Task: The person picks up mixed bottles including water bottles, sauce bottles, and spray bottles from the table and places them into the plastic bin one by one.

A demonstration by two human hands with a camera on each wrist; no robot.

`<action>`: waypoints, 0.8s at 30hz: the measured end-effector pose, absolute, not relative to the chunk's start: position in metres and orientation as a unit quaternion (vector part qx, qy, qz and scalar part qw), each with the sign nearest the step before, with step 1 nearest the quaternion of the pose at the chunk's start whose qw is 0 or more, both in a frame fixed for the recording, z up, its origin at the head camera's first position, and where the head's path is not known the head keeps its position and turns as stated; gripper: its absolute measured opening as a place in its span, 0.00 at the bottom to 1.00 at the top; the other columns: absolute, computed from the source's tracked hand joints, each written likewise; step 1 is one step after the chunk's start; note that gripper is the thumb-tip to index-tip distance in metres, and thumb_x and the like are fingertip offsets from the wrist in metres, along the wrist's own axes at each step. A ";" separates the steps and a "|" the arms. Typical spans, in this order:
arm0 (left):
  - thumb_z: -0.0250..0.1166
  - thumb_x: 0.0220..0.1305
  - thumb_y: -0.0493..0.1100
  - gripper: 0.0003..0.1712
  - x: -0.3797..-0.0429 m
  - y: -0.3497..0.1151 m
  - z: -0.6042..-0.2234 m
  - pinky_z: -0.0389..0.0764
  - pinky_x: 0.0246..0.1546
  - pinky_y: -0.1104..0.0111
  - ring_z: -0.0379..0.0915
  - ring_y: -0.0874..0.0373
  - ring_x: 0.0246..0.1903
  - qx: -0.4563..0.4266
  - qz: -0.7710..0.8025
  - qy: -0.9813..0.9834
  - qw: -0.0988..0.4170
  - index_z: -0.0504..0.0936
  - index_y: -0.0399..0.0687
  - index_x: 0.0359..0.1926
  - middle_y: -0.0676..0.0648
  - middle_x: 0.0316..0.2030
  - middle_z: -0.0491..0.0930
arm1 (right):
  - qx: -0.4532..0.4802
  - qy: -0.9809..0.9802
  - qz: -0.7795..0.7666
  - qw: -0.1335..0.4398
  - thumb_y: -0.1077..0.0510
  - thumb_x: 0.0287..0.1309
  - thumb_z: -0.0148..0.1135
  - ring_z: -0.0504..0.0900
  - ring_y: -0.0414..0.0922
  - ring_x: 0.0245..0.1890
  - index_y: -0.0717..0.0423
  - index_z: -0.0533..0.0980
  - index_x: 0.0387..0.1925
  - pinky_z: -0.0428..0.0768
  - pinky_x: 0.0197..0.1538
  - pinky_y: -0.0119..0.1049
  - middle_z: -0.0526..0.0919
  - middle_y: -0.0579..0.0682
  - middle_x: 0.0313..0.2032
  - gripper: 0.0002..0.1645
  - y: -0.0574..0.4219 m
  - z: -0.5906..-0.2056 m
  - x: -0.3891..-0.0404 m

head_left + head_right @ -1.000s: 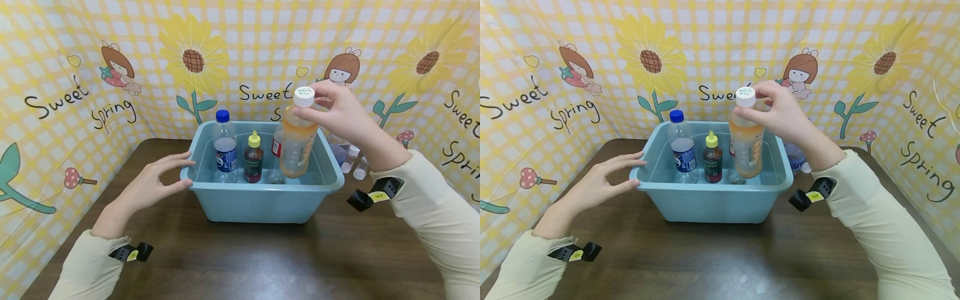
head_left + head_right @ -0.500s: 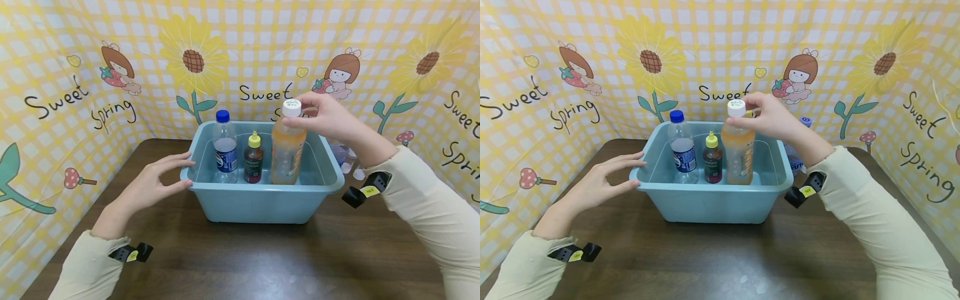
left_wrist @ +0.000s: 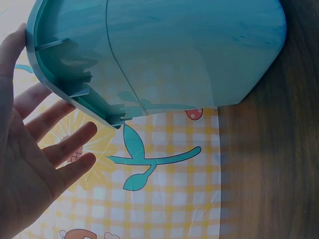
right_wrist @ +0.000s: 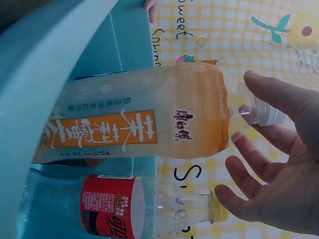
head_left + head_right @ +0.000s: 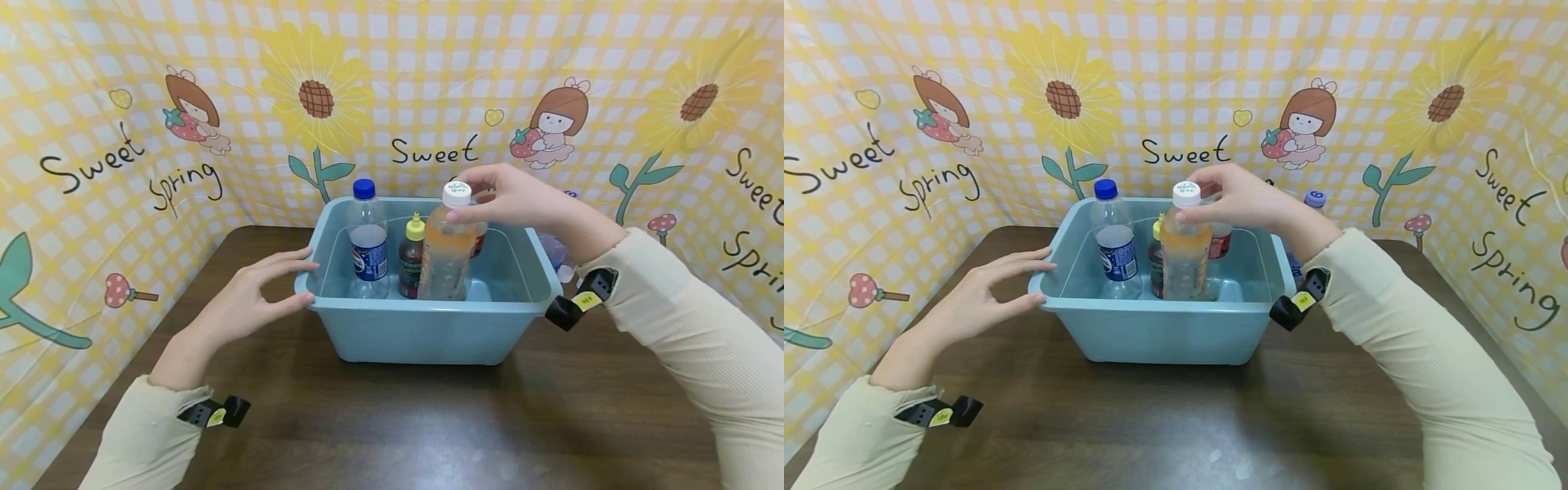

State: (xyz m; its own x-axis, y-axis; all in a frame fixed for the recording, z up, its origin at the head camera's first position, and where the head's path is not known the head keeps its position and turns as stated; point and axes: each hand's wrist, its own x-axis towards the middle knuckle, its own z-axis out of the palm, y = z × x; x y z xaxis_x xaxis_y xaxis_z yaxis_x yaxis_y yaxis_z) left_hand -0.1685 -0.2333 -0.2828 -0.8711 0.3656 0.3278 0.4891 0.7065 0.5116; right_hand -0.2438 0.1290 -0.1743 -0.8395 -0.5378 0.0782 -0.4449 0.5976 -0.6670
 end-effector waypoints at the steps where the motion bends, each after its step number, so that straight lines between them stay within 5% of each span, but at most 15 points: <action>1: 0.66 0.58 0.51 0.24 -0.169 -0.233 -0.283 0.69 0.58 0.45 0.63 0.45 0.65 -0.231 -0.305 -0.919 0.101 0.77 0.53 0.56 0.48 0.65 0.67 | -0.274 0.891 -0.354 0.072 0.51 0.53 0.67 0.76 0.45 0.46 0.53 0.76 0.47 0.74 0.50 0.40 0.80 0.48 0.40 0.20 0.128 -0.174 -0.245; 24: 0.67 0.57 0.51 0.25 -0.168 -0.233 -0.282 0.72 0.56 0.48 0.63 0.48 0.65 -0.222 -0.309 -0.920 0.097 0.77 0.53 0.56 0.50 0.65 0.67 | -0.341 0.837 -0.397 0.161 0.58 0.55 0.65 0.77 0.45 0.44 0.56 0.75 0.48 0.74 0.53 0.38 0.82 0.46 0.39 0.18 0.114 -0.181 -0.271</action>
State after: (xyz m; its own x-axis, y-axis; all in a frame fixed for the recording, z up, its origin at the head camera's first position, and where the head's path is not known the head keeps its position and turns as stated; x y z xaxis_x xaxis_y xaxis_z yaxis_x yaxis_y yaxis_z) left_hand -0.1684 -0.2332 -0.2821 -0.8828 0.3484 0.3151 0.4680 0.7106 0.5253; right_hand -0.2711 0.1145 -0.1808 -0.7156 -0.6986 0.0010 -0.4430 0.4528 -0.7738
